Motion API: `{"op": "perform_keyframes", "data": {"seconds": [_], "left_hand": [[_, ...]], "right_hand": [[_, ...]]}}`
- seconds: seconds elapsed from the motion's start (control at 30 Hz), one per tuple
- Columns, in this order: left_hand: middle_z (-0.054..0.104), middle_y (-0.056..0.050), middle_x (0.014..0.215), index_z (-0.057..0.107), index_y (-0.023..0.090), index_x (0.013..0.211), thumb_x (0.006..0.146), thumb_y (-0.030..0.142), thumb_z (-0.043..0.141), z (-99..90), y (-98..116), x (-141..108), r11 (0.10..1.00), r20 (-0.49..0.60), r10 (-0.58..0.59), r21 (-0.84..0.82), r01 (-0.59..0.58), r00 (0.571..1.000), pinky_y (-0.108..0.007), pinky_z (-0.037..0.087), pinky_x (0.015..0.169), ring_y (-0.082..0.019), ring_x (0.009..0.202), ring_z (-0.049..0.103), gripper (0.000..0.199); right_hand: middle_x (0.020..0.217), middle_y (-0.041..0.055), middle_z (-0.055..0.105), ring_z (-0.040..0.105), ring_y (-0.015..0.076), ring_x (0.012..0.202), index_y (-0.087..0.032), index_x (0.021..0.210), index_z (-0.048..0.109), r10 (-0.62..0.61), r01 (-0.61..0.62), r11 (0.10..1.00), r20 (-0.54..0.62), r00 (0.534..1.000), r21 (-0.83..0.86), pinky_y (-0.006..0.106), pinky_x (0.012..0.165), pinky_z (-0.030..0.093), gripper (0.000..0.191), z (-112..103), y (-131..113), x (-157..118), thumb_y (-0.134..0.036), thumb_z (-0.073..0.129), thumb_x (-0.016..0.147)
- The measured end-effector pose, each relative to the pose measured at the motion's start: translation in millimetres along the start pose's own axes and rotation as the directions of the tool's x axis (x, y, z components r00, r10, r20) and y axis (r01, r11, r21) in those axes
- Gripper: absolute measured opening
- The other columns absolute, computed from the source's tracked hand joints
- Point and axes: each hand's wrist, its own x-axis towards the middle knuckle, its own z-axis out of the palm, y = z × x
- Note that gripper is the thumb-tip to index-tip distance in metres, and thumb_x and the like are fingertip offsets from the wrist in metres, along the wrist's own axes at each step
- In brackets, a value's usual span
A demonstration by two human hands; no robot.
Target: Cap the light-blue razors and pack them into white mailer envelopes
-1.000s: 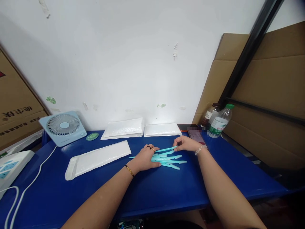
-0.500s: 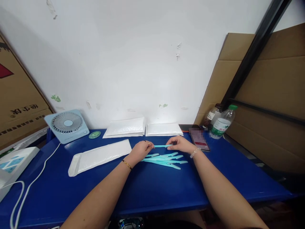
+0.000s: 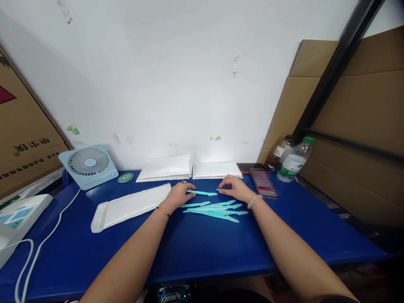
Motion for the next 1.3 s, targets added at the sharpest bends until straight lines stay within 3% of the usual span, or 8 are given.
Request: {"op": "perform_keyframes", "data": {"seconds": [0.13, 0.33, 0.43, 0.63, 0.83, 0.93, 1.13, 1.3], "left_hand": [[0.062, -0.006, 0.094, 0.067, 0.02, 0.094, 0.074, 0.043, 0.061, -8.4, 10.1, -4.0, 1.0, -0.052, 0.027, 0.0, -0.027, 0.998, -0.03, 0.045, 0.078, -0.021, 0.091, 0.057, 0.03], [0.061, -0.001, 0.077, 0.067, 0.02, 0.078, 0.069, 0.043, 0.064, -20.6, 14.6, -13.0, 0.996, 0.251, 0.089, -0.048, -0.079, 0.964, -0.023, 0.039, 0.058, -0.014, 0.069, 0.056, 0.024], [0.062, 0.0, 0.07, 0.065, 0.019, 0.076, 0.071, 0.036, 0.061, -18.0, 15.1, -11.6, 0.999, 0.297, 0.033, -0.044, -0.021, 0.954, -0.022, 0.036, 0.053, -0.013, 0.061, 0.054, 0.018], [0.064, -0.001, 0.075, 0.065, 0.019, 0.076, 0.076, 0.033, 0.057, -15.0, 15.9, -3.2, 0.999, 0.117, 0.026, 0.022, -0.028, 0.993, -0.023, 0.037, 0.058, -0.014, 0.066, 0.056, 0.016], [0.065, -0.003, 0.092, 0.067, 0.022, 0.084, 0.077, 0.034, 0.059, -1.9, 6.7, 4.3, 0.998, -0.03, 0.046, 0.045, -0.044, 0.999, -0.028, 0.042, 0.078, -0.02, 0.091, 0.057, 0.016], [0.064, -0.004, 0.1, 0.067, 0.024, 0.095, 0.078, 0.034, 0.059, 5.1, 5.3, 5.1, 0.996, -0.027, 0.091, 0.026, -0.09, 0.995, -0.029, 0.043, 0.083, -0.021, 0.096, 0.055, 0.021], [0.062, -0.001, 0.081, 0.067, 0.022, 0.084, 0.078, 0.036, 0.057, 5.1, 5.0, 1.4, 0.994, 0.079, 0.112, -0.025, -0.11, 0.991, -0.024, 0.041, 0.064, -0.016, 0.074, 0.057, 0.018], [0.063, -0.002, 0.086, 0.066, 0.023, 0.089, 0.077, 0.041, 0.059, -2.6, 10.8, -4.7, 0.996, 0.042, 0.09, -0.004, -0.089, 0.995, -0.025, 0.041, 0.066, -0.017, 0.079, 0.058, 0.023]], "right_hand": [[0.091, 0.003, 0.06, 0.055, 0.0196, 0.092, -0.025, 0.084, 0.071, -0.121, 0.127, 0.989, 0.082, 0.989, -0.073, 0.035, 0.083, 0.037, 0.014, 13.3, -34.7, -1.1, -0.038, 0.066, 0.079], [0.092, 0.0028, 0.057, 0.052, 0.0201, 0.093, -0.023, 0.083, 0.068, -0.109, 0.142, 0.974, 0.187, 0.976, -0.177, 0.037, 0.084, 0.032, 0.014, 33.5, -54.6, 2.4, -0.035, 0.069, 0.077], [0.091, 0.0025, 0.056, 0.052, 0.0196, 0.092, -0.021, 0.079, 0.066, -0.093, 0.129, 0.977, 0.212, 0.973, -0.167, 0.035, 0.082, 0.032, 0.012, 32.9, -52.5, 3.4, -0.032, 0.069, 0.078], [0.088, 0.0019, 0.058, 0.054, 0.0183, 0.09, -0.019, 0.073, 0.065, -0.072, 0.085, 0.987, 0.098, 0.993, -0.139, 0.033, 0.083, 0.033, 0.009, 9.4, -33.3, 3.5, -0.027, 0.068, 0.077], [0.085, 0.0022, 0.061, 0.056, 0.0182, 0.081, -0.021, 0.069, 0.068, 0.146, -0.139, 0.96, 0.011, 0.989, -0.241, 0.033, 0.081, 0.034, 0.011, -15.3, -1.6, -1.2, -0.03, 0.068, 0.073], [0.087, 0.0022, 0.063, 0.057, 0.0181, 0.08, -0.022, 0.073, 0.07, 0.155, -0.138, 0.963, 0.06, 0.986, -0.23, 0.031, 0.078, 0.036, 0.012, -25.0, -0.1, -7.4, -0.033, 0.069, 0.071], [0.084, 0.0017, 0.062, 0.056, 0.0172, 0.075, -0.022, 0.071, 0.072, 0.166, -0.104, 0.977, 0.357, 0.919, -0.187, 0.027, 0.069, 0.038, 0.015, -36.8, -10.1, -17.4, -0.033, 0.075, 0.062], [0.083, 0.0017, 0.06, 0.055, 0.0157, 0.073, -0.02, 0.069, 0.069, 0.097, -0.049, 0.991, 0.401, 0.911, -0.128, 0.027, 0.069, 0.039, 0.015, -31.7, -14.4, -16.4, -0.035, 0.072, 0.067]]}}
